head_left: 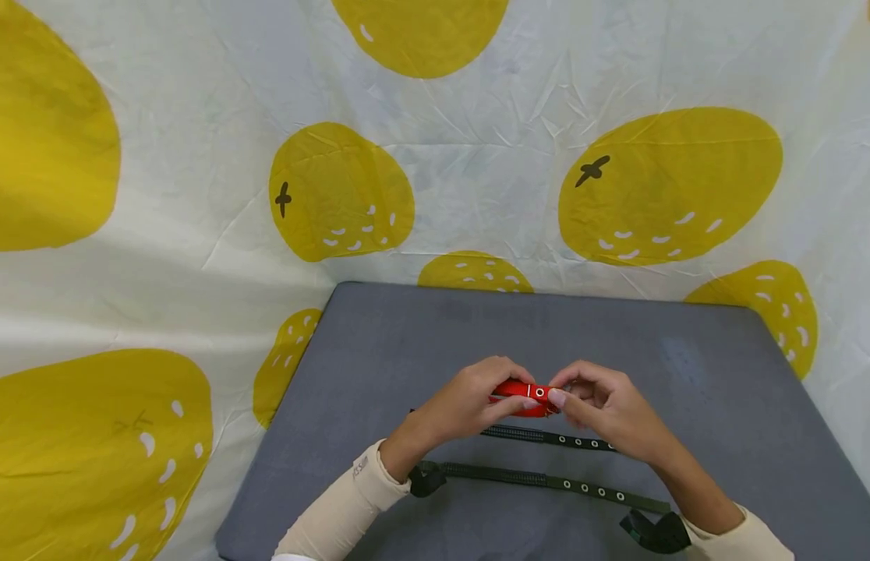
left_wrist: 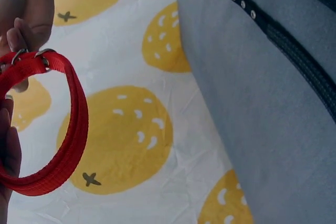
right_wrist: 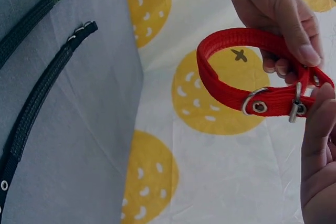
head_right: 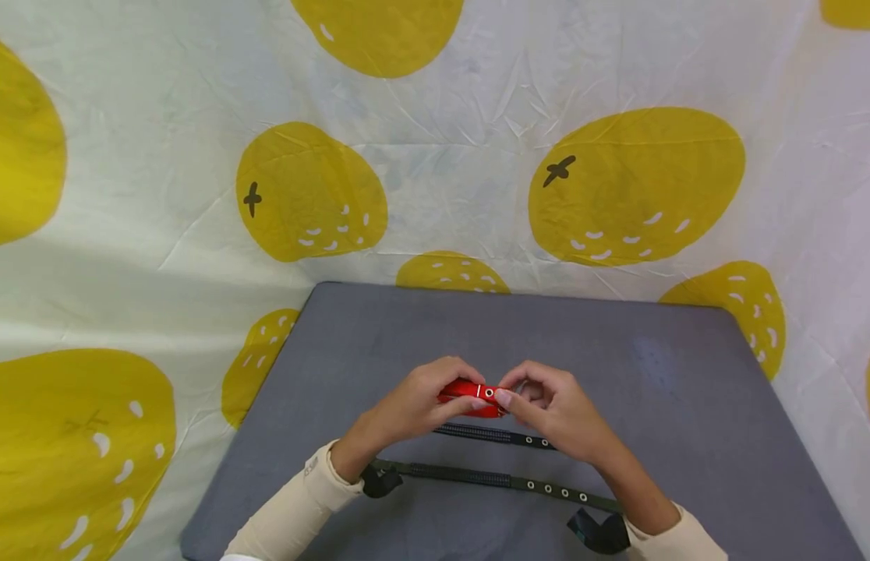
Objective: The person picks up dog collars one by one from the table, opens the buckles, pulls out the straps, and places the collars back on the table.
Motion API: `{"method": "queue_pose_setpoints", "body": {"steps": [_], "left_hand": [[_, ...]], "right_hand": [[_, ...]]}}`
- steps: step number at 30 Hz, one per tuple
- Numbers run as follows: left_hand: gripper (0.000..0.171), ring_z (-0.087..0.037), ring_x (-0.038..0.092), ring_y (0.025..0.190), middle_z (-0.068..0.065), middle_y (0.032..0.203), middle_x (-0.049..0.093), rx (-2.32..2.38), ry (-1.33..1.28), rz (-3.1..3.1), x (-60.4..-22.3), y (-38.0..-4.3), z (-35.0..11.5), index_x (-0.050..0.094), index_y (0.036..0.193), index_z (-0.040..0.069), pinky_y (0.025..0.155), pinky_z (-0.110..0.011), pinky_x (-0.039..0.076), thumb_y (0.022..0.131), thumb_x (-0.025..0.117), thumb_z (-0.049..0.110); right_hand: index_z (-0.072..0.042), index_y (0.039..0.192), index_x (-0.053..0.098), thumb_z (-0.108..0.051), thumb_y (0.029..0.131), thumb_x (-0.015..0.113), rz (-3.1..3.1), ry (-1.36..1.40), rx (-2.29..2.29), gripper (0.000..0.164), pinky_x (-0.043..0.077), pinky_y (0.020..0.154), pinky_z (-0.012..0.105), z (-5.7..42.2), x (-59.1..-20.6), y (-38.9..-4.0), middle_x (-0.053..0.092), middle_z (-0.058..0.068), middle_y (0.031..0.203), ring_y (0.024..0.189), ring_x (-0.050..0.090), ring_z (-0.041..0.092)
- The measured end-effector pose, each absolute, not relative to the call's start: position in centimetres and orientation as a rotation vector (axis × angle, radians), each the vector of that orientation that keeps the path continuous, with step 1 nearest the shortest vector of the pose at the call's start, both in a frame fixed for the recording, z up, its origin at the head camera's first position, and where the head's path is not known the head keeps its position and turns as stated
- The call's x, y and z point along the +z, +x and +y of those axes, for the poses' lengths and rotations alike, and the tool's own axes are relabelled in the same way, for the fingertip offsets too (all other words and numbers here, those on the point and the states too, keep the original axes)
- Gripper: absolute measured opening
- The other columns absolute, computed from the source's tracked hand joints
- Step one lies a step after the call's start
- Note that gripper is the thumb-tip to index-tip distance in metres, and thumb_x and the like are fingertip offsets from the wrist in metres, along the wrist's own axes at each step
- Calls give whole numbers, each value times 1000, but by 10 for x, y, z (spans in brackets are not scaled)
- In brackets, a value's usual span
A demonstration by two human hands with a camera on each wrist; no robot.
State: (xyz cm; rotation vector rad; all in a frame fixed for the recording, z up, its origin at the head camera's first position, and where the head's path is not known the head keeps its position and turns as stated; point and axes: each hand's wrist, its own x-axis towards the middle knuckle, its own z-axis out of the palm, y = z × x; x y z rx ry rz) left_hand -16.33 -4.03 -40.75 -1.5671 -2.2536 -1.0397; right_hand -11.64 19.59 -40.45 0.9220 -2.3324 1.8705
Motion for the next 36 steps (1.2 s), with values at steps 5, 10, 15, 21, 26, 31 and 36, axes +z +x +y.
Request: {"method": "queue_pose_setpoints", "body": {"steps": [5,10,15,21,26,31,36], "left_hand": [[25,-3,50,88,1,103,60,-1048,-1618,-2263,-411,-162,-37,57,111,9,77,-8,41,90,66,20],[26,-2,49,86,2,102,58,-1059,-1636,-2246,-412,-161,-36,56,111,10,75,-7,40,90,66,21],[26,-1,47,84,3,100,57,-1082,-1644,-2222,-410,-161,-33,56,112,10,72,-7,40,90,66,20],[28,-1,48,87,4,101,58,-1083,-1647,-2188,-410,-163,-32,59,116,11,74,-7,41,90,66,20],[27,0,50,87,3,100,59,-1202,-1633,-2191,-410,-164,-31,60,114,11,74,-10,45,90,67,18],[25,0,51,82,3,98,59,-1268,-1625,-2219,-408,-166,-30,58,112,11,70,-13,48,89,67,18],[24,1,48,81,6,97,57,-1184,-1644,-2224,-407,-168,-30,60,110,12,70,-9,44,89,67,20]], "right_hand": [[-5,92,60,4,94,51,-2409,943,1943,13,37,39,27,195,-402,-117,51,3,60,44,39,15],[-5,89,61,0,94,54,-2464,932,2011,10,33,36,26,197,-403,-120,48,9,57,41,34,13],[-3,88,57,6,94,49,-2360,1034,2118,13,30,35,29,200,-404,-121,44,6,59,43,33,16],[-2,87,52,8,95,44,-2271,1064,2214,15,36,43,36,203,-403,-120,46,7,67,50,41,21],[-1,85,49,11,95,37,-2172,1116,2273,20,39,45,36,204,-403,-123,47,8,73,53,45,21],[1,81,43,16,92,27,-1988,1226,2381,25,36,42,39,204,-403,-125,44,9,75,53,43,23],[-1,80,45,16,93,32,-2036,1183,2300,25,39,44,36,203,-404,-124,45,9,74,53,44,22]]}}
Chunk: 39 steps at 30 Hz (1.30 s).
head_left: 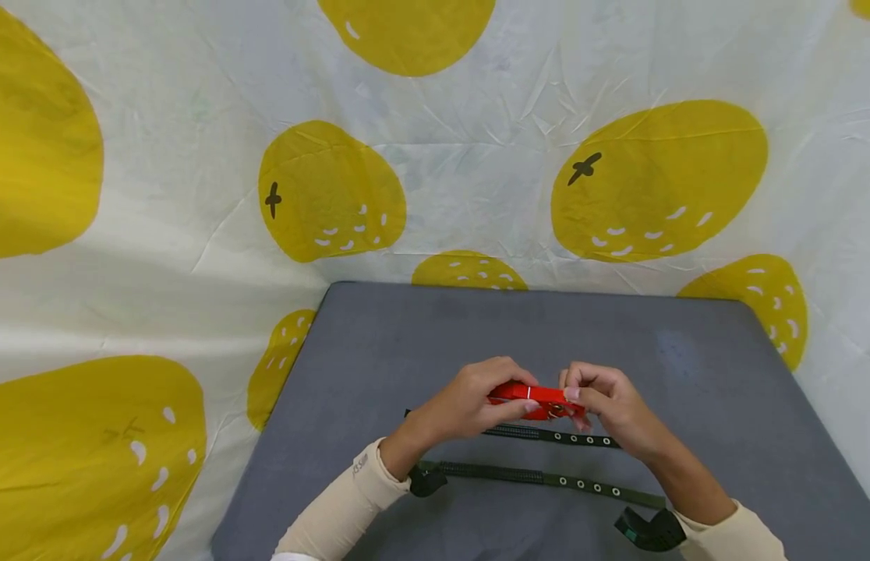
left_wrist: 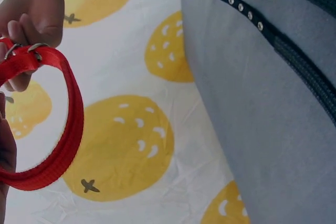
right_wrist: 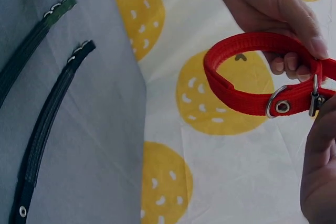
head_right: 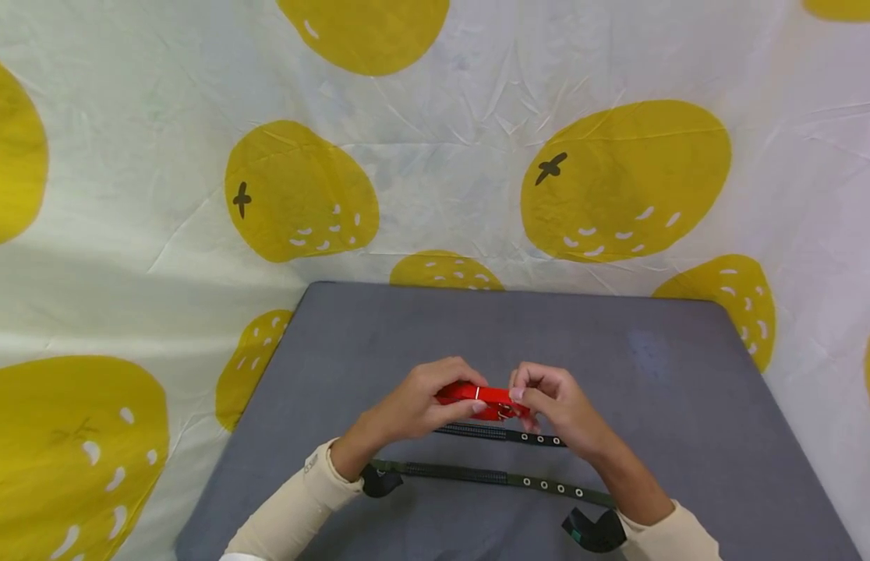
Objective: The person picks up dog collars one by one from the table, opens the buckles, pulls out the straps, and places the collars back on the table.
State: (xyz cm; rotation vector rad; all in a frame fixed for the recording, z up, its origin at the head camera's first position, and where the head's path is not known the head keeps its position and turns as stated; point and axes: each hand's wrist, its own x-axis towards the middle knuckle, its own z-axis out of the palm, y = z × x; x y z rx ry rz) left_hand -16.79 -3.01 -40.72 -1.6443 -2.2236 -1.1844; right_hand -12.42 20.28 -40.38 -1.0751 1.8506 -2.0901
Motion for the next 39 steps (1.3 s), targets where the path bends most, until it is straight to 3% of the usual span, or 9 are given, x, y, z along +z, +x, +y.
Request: {"method": "queue_pose_setpoints", "body": {"steps": [9,15,23,35,39], "left_hand": [[21,-1,49,83,3,96,59,-1062,-1674,-2234,-405,-167,-29,62,107,10,73,-6,41,88,68,17],[20,0,49,83,4,96,59,-1061,-1684,-2235,-405,-165,-30,61,107,10,72,-6,42,88,67,16],[19,3,49,81,6,95,58,-1114,-1666,-2222,-406,-165,-33,60,105,12,70,-6,42,89,67,19],[22,3,49,77,6,92,58,-1106,-1620,-2349,-402,-161,-32,58,102,12,68,-6,43,87,70,22],[22,4,49,79,7,93,58,-1099,-1615,-2369,-402,-161,-33,57,103,13,70,-5,43,87,70,20]], "right_hand": [[-9,71,54,8,93,48,2104,-932,-1920,29,38,41,30,200,-406,-121,47,6,63,48,41,22],[-6,69,54,9,93,47,2031,-993,-1940,30,37,41,34,199,-407,-122,49,7,64,49,42,19],[-5,65,46,8,95,43,2007,-940,-1945,32,42,45,33,196,-404,-120,45,9,63,52,41,26],[-7,68,50,1,95,49,2160,-873,-1868,29,31,37,27,188,-408,-119,41,4,58,45,35,24],[-8,66,47,4,94,49,2179,-906,-1876,30,30,37,26,189,-410,-121,39,4,56,44,35,16]]}}
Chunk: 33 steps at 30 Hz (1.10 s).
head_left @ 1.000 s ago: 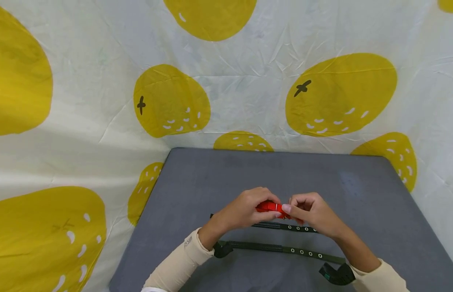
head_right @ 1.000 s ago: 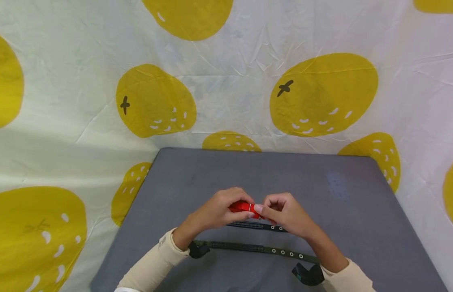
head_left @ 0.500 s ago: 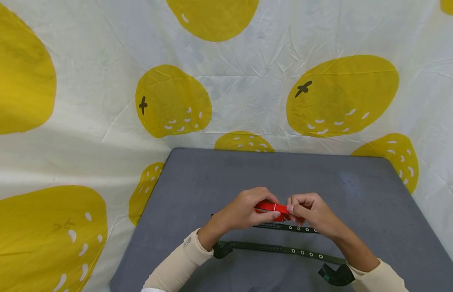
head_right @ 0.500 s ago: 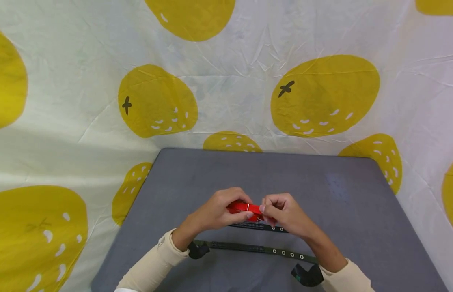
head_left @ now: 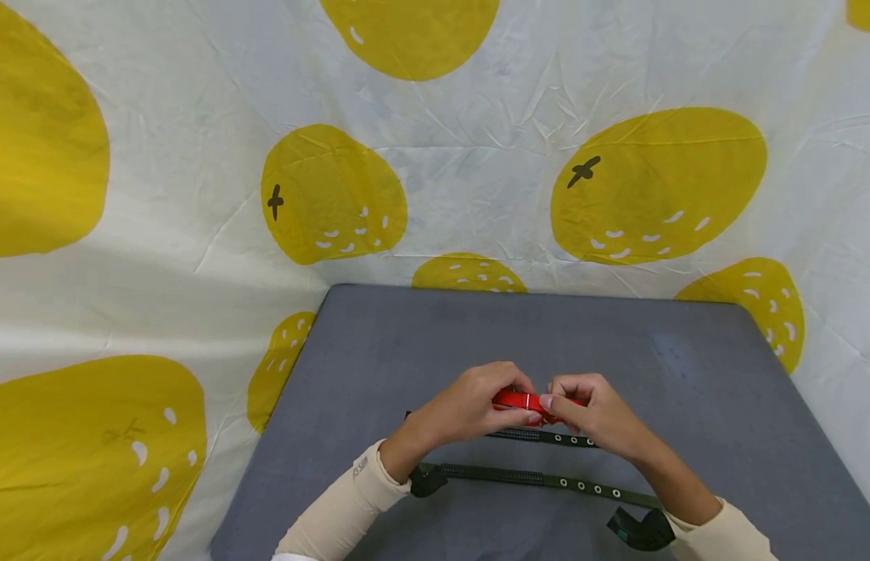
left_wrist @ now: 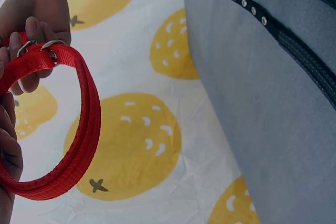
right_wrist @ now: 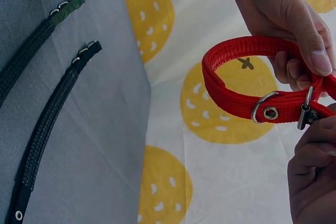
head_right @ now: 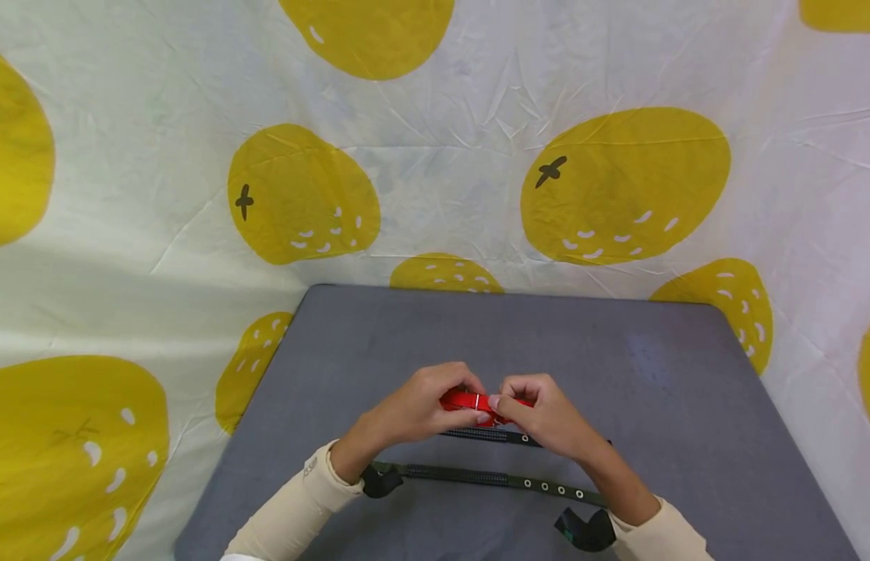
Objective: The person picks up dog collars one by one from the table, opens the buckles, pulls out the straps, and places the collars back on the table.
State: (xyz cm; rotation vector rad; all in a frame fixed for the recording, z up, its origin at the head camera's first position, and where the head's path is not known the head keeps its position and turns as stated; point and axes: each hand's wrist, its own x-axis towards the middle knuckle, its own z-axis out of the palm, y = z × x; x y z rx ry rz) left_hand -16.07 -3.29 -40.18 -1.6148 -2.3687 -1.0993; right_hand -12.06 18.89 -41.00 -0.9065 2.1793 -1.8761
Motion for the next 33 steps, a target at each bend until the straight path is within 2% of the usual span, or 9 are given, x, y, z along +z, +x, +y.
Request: {"method": "queue_pose_setpoints", "body": {"steps": [8,17,21,24,25,28,30,33], "left_hand": [[20,6,51,76,9,92,58,-1189,-1596,-2399,-403,-161,-35,57,102,14,67,-7,45,87,69,20],[21,5,54,77,6,94,60,-1333,-1566,-2376,-407,-161,-37,58,102,11,67,-14,51,87,69,19],[20,5,54,76,6,93,60,-1331,-1543,-2386,-408,-161,-39,59,102,11,66,-12,50,87,69,20],[19,4,52,73,8,91,58,-1310,-1505,-2404,-409,-162,-41,59,101,13,63,-10,47,88,69,21],[19,3,51,72,8,90,57,-1316,-1490,-2406,-409,-163,-42,59,101,13,62,-10,47,87,69,21],[17,2,50,71,10,90,56,-1301,-1461,-2401,-409,-164,-45,58,101,15,61,-10,46,88,68,22],[17,2,50,73,9,91,56,-1290,-1455,-2380,-409,-165,-46,59,101,14,62,-10,46,88,68,22],[18,1,50,76,8,94,57,-1233,-1455,-2330,-410,-166,-46,60,102,14,65,-9,45,88,68,23]], "right_hand": [[-10,63,45,7,91,49,2242,-869,-1875,33,36,40,28,188,-408,-120,40,6,55,45,39,17],[-9,73,47,3,97,45,2196,-962,-1891,27,38,44,32,193,-414,-121,44,6,60,50,43,20],[-7,79,51,-15,100,47,2181,-1113,-1907,22,41,47,30,196,-421,-124,46,5,66,54,46,17],[-3,85,53,-27,95,55,2143,-1256,-1966,26,45,52,29,196,-424,-125,49,6,74,60,50,16],[-2,87,54,-25,93,58,2155,-1275,-1989,24,47,53,28,195,-424,-125,50,7,77,63,51,15],[0,93,57,-3,88,65,2294,-1200,-2038,9,48,54,27,193,-422,-124,54,10,81,64,55,14],[0,98,59,12,83,63,2457,-1042,-2005,19,49,54,27,192,-419,-123,57,11,81,63,57,14],[-3,100,62,11,85,60,2669,-797,-1849,20,49,54,27,190,-417,-121,59,10,75,59,58,14]]}}
